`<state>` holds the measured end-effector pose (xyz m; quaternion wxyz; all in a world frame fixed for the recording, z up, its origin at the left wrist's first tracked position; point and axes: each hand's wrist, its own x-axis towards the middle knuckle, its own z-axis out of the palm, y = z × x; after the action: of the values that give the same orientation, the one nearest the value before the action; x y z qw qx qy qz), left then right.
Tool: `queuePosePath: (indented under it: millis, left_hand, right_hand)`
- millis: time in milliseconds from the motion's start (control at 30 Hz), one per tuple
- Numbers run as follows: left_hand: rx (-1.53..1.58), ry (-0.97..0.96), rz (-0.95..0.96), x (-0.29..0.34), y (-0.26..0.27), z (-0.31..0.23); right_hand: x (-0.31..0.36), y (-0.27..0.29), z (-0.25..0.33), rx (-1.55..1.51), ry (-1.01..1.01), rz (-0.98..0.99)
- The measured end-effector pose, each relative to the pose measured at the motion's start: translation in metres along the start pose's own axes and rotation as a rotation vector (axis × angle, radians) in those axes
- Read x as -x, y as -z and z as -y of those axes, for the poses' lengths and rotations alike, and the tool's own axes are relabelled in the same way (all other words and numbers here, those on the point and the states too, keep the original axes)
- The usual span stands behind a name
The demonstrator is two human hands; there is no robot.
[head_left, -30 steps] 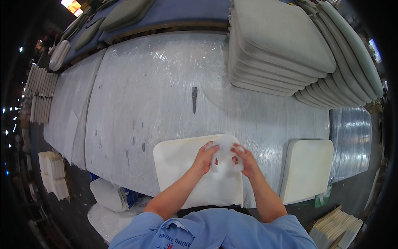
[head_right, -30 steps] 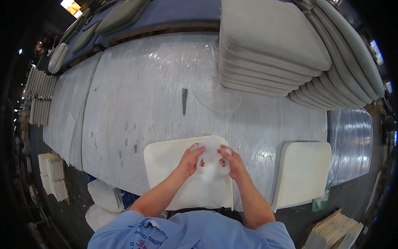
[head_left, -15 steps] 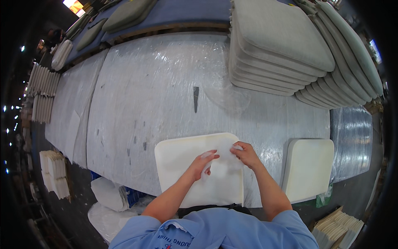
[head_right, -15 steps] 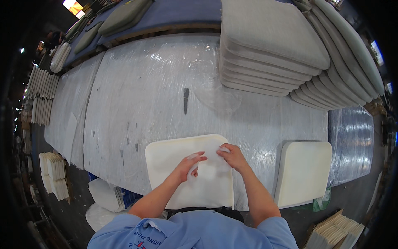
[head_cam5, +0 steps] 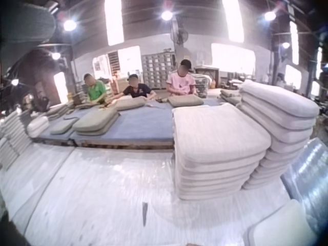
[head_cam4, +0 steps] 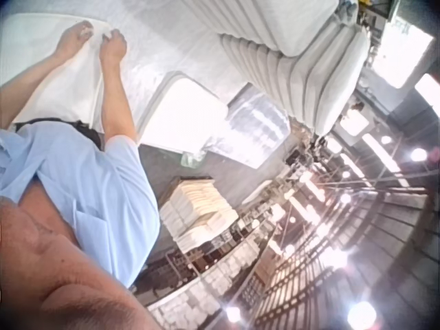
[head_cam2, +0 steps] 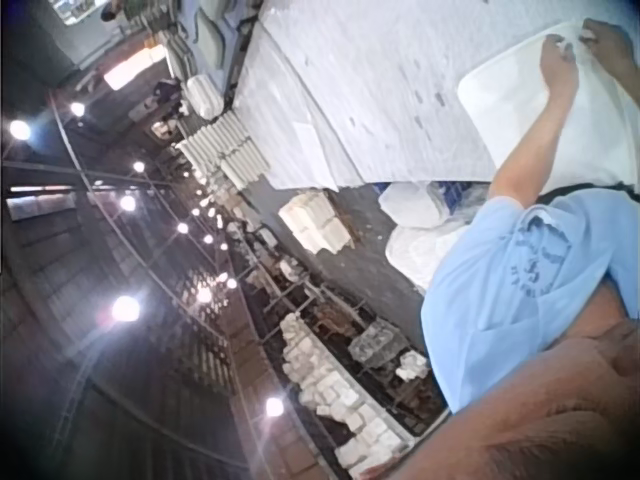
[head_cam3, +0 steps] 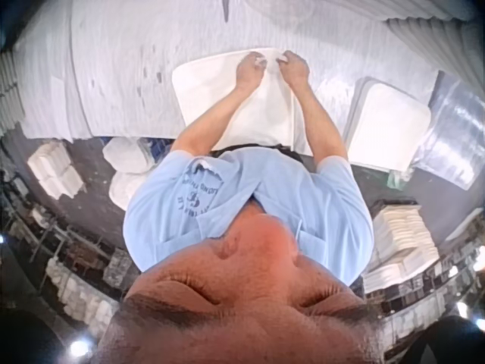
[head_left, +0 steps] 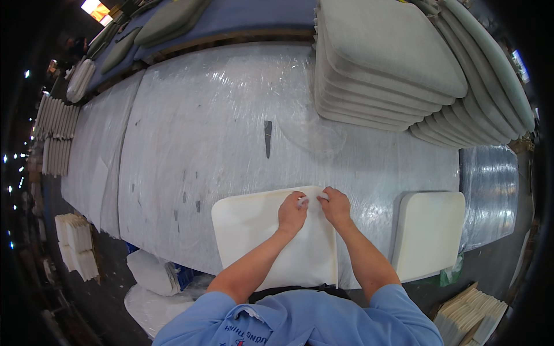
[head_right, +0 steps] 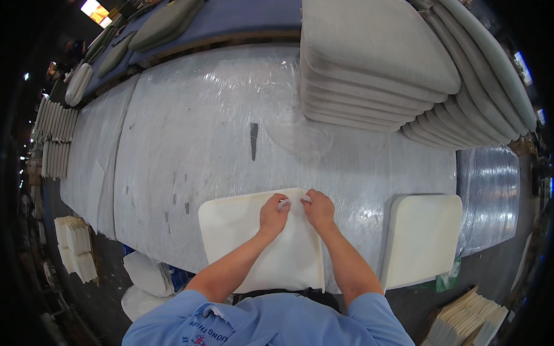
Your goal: The person wraps a rectangular foam piece with a thin white sheet, smoothing the surface and folding the edges to enclose the foam. The wrapped item is then placed on a stack of similar wrapped pieces.
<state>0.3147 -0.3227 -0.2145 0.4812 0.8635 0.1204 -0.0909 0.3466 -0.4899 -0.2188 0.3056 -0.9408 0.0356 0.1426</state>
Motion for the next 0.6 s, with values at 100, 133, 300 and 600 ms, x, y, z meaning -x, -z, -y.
queuePosePath:
  millis: [100,133,300,600]
  left_hand:
    - [-0.08,-0.145,0.061,-0.001,-0.007,-0.001]
    - [-0.117,-0.131,0.086,-0.003,-0.01,-0.002]
    - [-0.261,-0.098,0.192,-0.01,-0.02,-0.007]
    - [-0.297,-0.202,0.222,-0.014,-0.021,0.008]
  right_hand:
    - [0.0,-0.006,0.002,0.0,0.031,-0.052]
    - [-0.001,-0.006,0.0,-0.021,0.033,-0.075]
    - [-0.009,0.009,-0.026,-0.234,-0.005,-0.495]
    - [-0.004,-0.008,-0.015,-0.914,-0.435,0.262]
